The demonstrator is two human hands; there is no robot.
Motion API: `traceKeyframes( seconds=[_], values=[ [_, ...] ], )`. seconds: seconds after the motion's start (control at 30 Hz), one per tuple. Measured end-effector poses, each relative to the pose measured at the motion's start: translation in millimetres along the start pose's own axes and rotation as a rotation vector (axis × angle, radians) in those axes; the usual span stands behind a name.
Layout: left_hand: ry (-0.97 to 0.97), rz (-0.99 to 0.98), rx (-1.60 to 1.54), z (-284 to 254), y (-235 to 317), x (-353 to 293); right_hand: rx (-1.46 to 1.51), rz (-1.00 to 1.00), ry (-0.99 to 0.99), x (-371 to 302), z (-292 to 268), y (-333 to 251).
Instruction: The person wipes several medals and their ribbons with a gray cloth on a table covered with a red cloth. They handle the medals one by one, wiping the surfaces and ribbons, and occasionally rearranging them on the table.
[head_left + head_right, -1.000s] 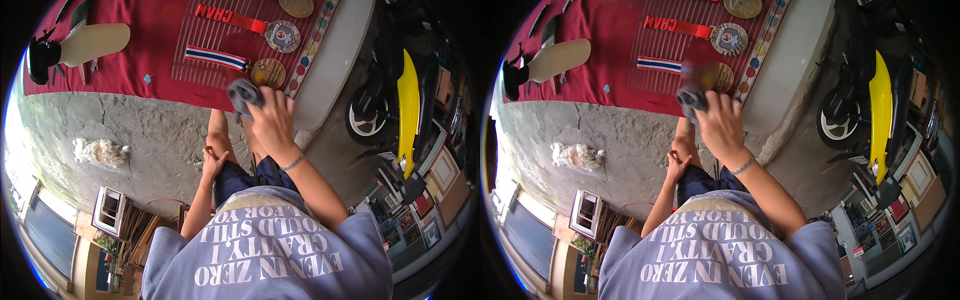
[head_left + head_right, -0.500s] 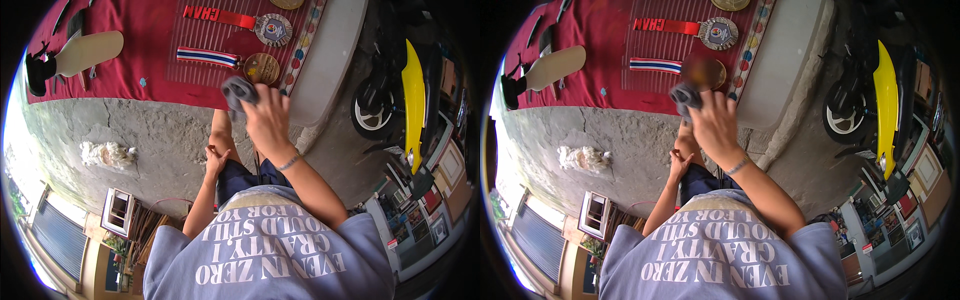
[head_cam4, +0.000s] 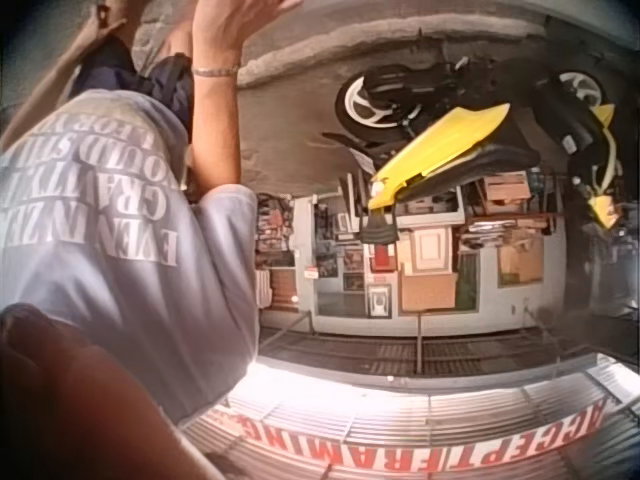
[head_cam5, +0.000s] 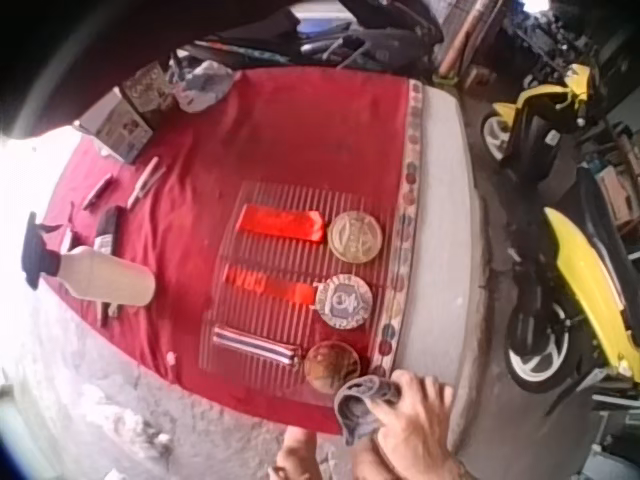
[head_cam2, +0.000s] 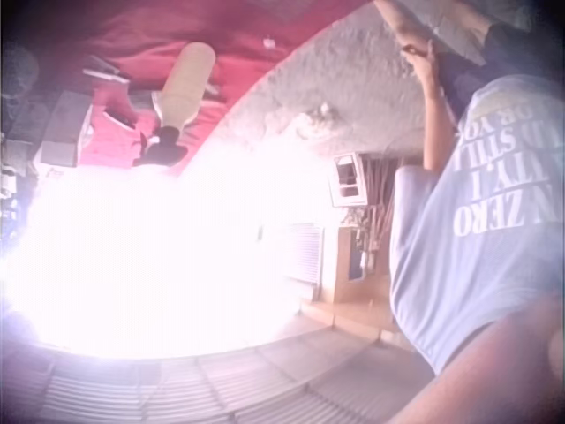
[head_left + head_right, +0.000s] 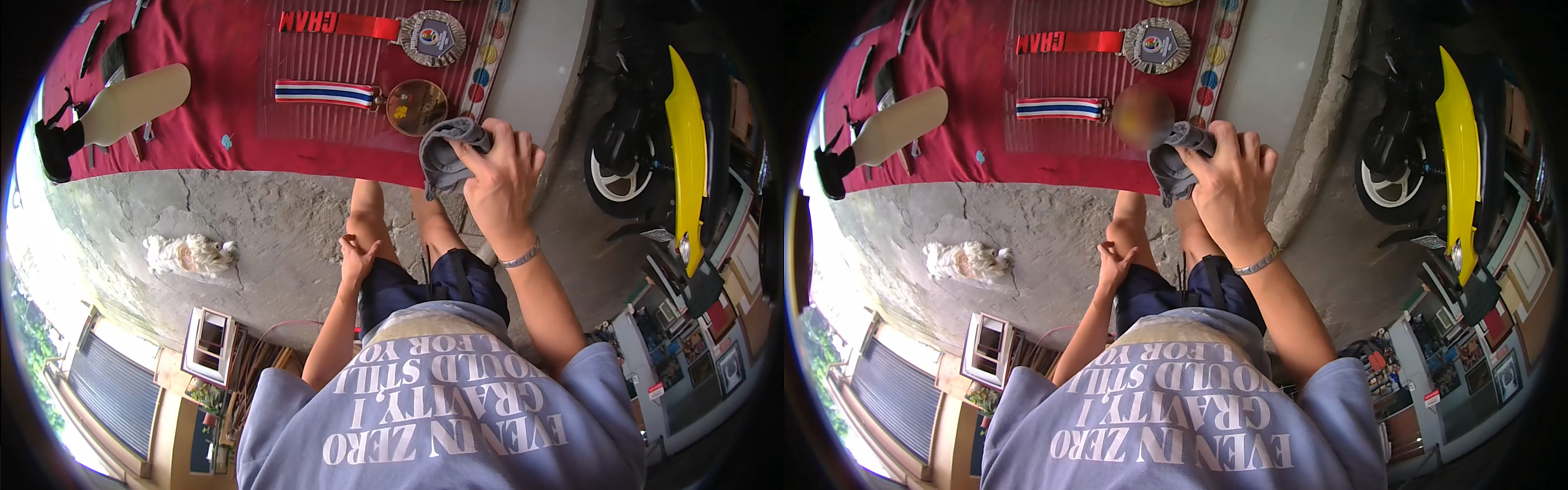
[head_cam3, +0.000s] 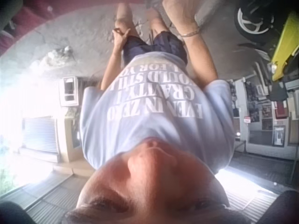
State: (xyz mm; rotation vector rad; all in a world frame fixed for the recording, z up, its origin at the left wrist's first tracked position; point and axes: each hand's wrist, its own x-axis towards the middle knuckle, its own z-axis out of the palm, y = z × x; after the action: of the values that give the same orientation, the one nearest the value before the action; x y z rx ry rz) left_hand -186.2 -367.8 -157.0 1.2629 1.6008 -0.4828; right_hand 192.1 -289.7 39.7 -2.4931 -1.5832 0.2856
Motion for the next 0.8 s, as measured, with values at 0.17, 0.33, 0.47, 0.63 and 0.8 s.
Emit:
traceKeyframes(
  seconds=[0.17, 0.33, 0.47, 0.63, 0.8],
  values=[
    [0.032, 0.052, 0.015, -2.8, -2.0, 0.2, 0.114, -0.098, -0.055, -17.1, 18.9, -23.6],
    [0.023, 0.027, 0.042, -5.7, 6.7, 1.1, 0.122, -0.067, -0.078, -11.8, 28.0, -34.6],
    [0.05, 0.065, 0.028, -6.0, 2.3, 0.6, 0.063, -0.031, -0.039, -20.8, 16.7, -4.0],
    [0.021, 0.037, 0.048, -5.9, 7.6, 0.8, 0.062, -0.079, -0.078, -16.9, 14.1, -5.8],
    [0.038, 0.034, 0.027, -3.7, 0.4, 4.1, 0.13, -0.128, -0.086, 1.2, 28.2, -39.0]
  ],
)
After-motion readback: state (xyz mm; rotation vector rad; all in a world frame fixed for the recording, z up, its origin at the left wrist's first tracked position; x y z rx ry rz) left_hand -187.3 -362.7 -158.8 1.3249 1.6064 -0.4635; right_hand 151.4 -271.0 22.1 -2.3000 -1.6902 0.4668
